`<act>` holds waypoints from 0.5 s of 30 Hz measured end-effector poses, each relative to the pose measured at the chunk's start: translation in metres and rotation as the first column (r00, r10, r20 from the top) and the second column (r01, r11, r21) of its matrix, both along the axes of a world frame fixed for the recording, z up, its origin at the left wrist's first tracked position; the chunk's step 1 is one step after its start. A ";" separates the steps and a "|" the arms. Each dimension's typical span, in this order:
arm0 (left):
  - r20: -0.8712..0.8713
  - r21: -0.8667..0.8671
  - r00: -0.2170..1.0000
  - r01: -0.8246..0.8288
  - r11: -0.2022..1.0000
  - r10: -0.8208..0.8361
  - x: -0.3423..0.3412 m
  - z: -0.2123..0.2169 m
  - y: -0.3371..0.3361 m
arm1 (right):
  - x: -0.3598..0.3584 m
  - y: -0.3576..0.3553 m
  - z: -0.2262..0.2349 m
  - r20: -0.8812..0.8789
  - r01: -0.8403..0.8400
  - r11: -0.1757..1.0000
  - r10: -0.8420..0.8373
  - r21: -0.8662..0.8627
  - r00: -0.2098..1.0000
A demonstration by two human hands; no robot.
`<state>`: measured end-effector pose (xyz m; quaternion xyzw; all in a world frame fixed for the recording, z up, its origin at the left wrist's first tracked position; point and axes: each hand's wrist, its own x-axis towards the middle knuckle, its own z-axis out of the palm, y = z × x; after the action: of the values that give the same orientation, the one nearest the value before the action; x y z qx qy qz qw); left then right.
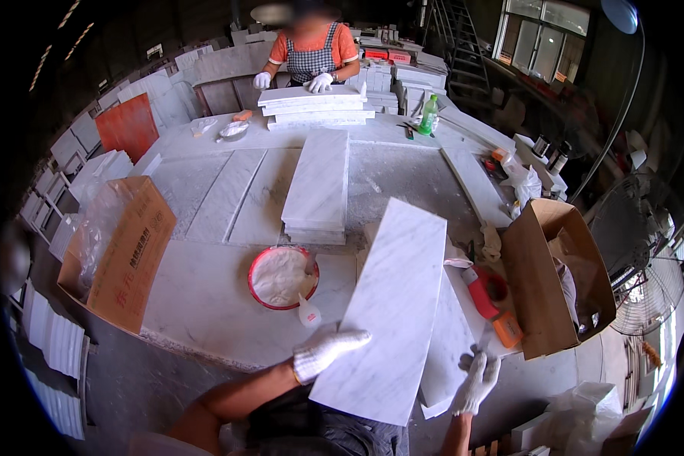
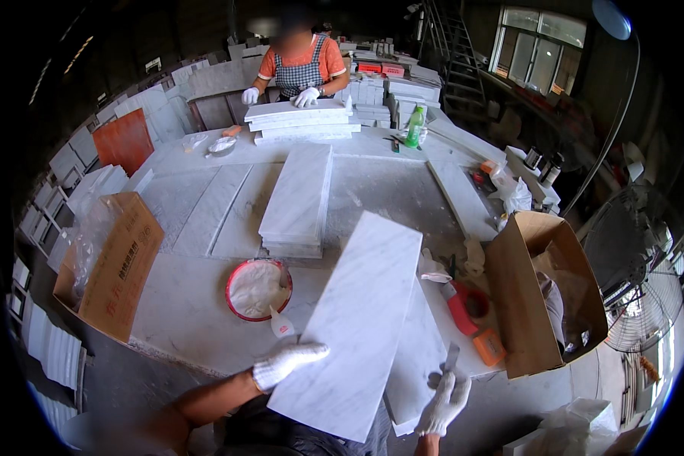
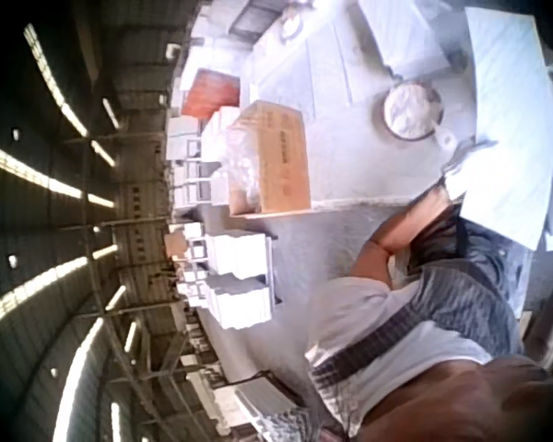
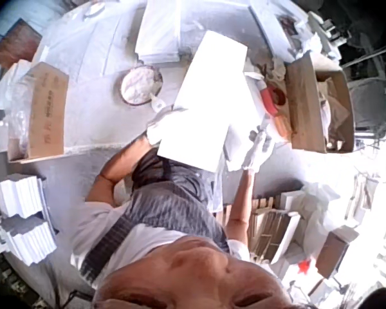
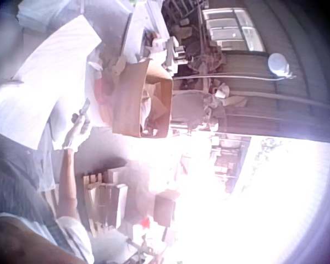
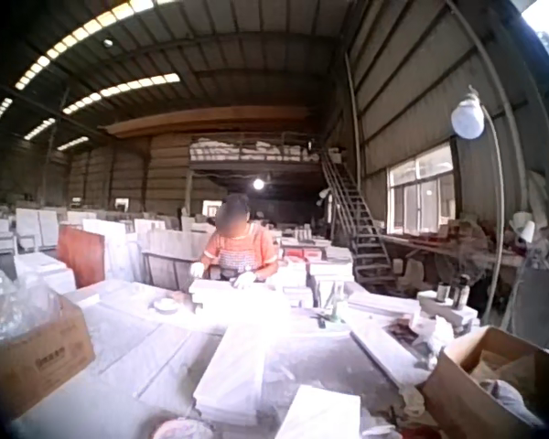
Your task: The person scoops a white paste from a bowl and spreads it onto the surface of rectangular white tiles using a small metal spatula. They work on one tile at a time, applying the compound and smoothing it across the surface before moving to the next tile in the stack.
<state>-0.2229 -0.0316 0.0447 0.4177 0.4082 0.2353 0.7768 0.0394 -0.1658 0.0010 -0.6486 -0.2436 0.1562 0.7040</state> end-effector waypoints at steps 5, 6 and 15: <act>0.014 0.305 0.995 -0.100 0.947 0.100 -0.032 0.038 0.084 | -0.007 0.110 -0.013 -0.056 -0.167 0.986 0.165 -0.027 0.985; 0.021 0.264 0.994 -0.107 0.958 0.106 -0.037 0.047 0.106 | -0.008 0.132 -0.019 -0.051 -0.169 0.984 0.166 -0.056 0.985; -0.013 0.329 0.979 -0.189 0.925 0.204 -0.106 0.022 0.313 | -0.018 0.231 -0.039 0.591 0.116 0.950 0.082 -0.290 0.802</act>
<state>-0.3285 0.2816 0.0662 0.5029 0.4217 0.3664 0.6596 0.0211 0.0654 -0.0375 -0.7696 -0.4188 -0.0257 0.4813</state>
